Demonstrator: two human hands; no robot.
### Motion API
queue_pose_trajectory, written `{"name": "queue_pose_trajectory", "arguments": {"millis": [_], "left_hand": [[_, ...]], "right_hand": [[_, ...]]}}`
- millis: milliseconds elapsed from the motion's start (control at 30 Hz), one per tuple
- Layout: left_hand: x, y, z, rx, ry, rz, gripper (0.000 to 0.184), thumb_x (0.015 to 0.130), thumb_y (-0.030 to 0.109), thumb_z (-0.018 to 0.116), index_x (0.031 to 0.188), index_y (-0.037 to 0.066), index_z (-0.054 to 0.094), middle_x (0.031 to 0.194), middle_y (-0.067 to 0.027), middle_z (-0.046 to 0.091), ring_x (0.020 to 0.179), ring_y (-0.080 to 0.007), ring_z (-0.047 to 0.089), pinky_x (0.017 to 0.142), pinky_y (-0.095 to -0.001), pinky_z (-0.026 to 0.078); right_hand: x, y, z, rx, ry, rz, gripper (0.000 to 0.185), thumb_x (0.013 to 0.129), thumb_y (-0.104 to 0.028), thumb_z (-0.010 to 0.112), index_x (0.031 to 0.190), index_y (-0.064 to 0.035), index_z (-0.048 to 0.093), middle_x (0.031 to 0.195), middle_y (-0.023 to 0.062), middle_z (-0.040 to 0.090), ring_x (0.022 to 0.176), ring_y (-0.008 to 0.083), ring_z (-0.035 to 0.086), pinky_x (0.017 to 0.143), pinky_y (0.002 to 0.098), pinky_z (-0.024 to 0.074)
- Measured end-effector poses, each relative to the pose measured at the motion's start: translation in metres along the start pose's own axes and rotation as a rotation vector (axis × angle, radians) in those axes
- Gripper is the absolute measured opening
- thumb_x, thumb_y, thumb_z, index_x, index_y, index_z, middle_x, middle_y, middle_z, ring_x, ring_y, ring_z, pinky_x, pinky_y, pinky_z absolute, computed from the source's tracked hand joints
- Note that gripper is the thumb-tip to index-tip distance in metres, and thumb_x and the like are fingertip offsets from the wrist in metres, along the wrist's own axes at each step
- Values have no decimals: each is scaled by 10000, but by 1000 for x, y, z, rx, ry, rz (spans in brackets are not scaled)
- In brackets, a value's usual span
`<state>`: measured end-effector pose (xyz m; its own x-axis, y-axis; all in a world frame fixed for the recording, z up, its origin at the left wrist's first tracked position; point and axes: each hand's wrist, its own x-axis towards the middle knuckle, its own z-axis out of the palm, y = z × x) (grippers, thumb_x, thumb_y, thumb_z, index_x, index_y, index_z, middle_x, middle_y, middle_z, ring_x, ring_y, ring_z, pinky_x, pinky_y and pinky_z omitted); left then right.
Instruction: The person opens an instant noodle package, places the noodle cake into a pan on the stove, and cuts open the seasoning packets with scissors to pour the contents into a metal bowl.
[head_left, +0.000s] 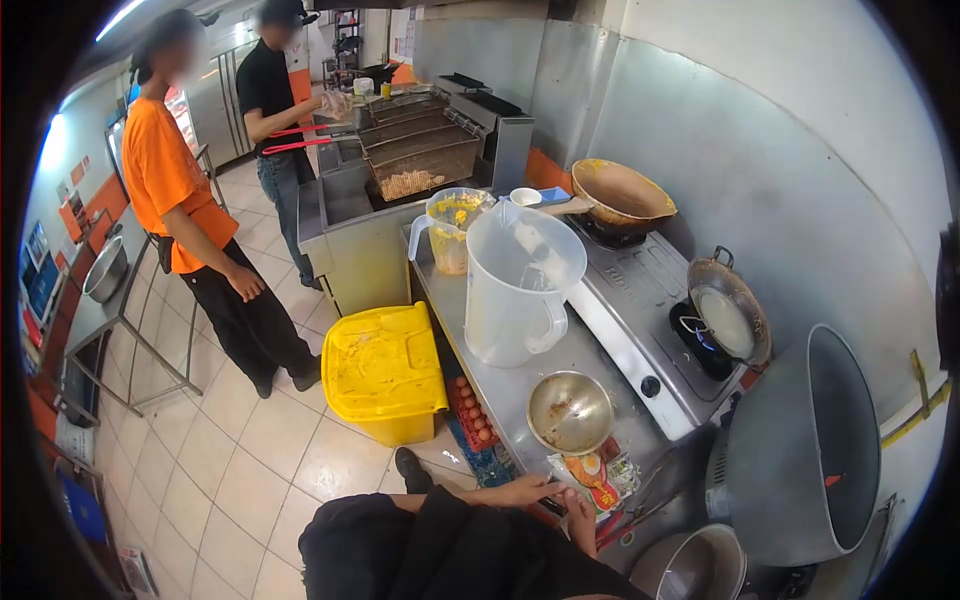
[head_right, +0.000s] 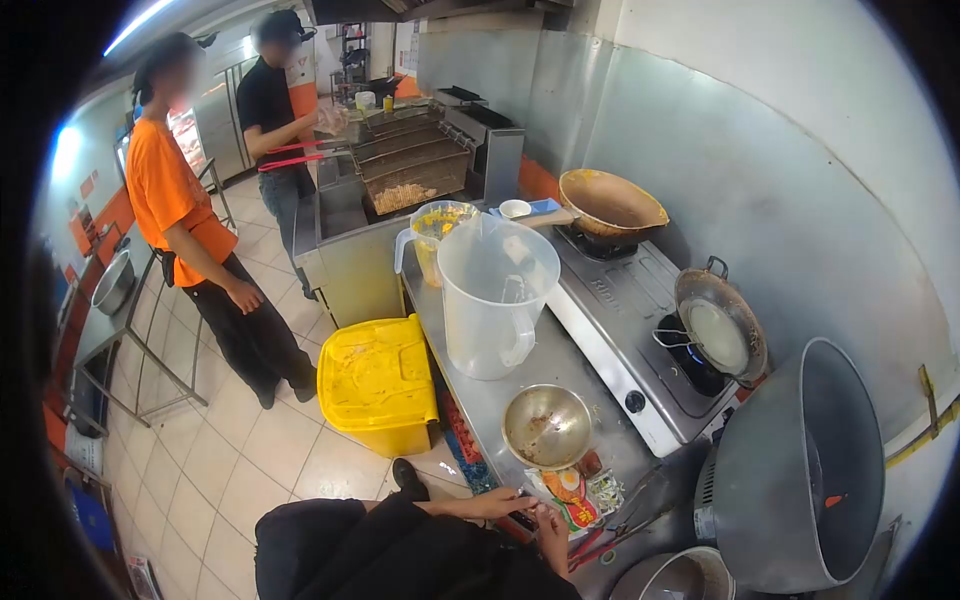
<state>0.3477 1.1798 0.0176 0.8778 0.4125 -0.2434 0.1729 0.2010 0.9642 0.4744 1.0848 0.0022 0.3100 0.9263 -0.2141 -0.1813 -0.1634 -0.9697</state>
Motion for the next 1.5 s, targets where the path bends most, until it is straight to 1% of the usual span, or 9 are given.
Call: {"name": "queue_pose_trajectory", "arguments": {"millis": [67,400,667,867,967,1100,1300,1367,1500], "left_hand": [[0,-2,2,-190,-6,9,450,826,379,381,970,-31,499,894,-84,540,820,-124,489,725,-242,388],[5,-6,-1,-41,27,-124,446,814,397,400,953,-12,514,870,-78,536,790,-103,481,691,-218,387],[9,-17,3,-464,52,-162,439,822,395,377,969,-1,492,892,-77,519,794,-132,489,715,-243,390],[14,-27,-3,0,68,63,434,836,367,357,944,-31,494,877,-93,532,777,-155,499,716,-261,395],[12,-21,-4,59,66,-2,437,839,358,352,937,-43,494,880,-104,541,791,-162,499,716,-269,393],[10,-15,1,-184,54,-29,436,837,358,353,945,-40,492,888,-120,544,811,-157,502,718,-268,392],[8,-5,-4,106,22,-13,429,842,345,354,965,-42,492,899,-102,549,814,-132,501,714,-251,402],[12,-15,3,-320,40,-42,430,840,347,358,953,-42,502,896,-99,552,807,-135,505,691,-253,408],[8,-4,3,-225,41,7,453,836,381,358,930,-31,522,806,-55,555,736,-100,483,686,-240,396]], "right_hand": [[-2,0,-3,-40,14,35,280,815,-252,447,810,14,534,700,6,512,616,62,423,558,199,342],[-2,-6,5,54,56,40,292,807,-266,458,788,13,539,698,10,524,624,70,443,570,204,355],[-4,-12,4,-17,-3,-8,273,810,-244,448,816,14,540,750,25,536,668,74,464,613,211,366],[-1,0,-2,-64,-11,-3,265,812,-239,441,799,5,542,728,13,528,650,70,449,595,209,358],[0,7,-6,-74,0,-35,285,812,-264,444,772,1,541,686,3,517,605,64,423,553,206,347],[0,4,-10,-140,1,-11,282,807,-264,454,743,-3,537,661,-8,501,588,53,405,524,194,325],[0,3,-7,-91,-2,-48,283,807,-257,461,725,5,533,646,-16,489,569,47,397,506,200,315],[-3,-6,-6,-88,2,-13,285,806,-258,462,736,7,537,654,-10,499,574,49,407,513,201,324],[-10,-36,13,-17,16,-69,285,806,-255,463,764,16,543,669,6,522,586,57,428,533,206,347]]}}
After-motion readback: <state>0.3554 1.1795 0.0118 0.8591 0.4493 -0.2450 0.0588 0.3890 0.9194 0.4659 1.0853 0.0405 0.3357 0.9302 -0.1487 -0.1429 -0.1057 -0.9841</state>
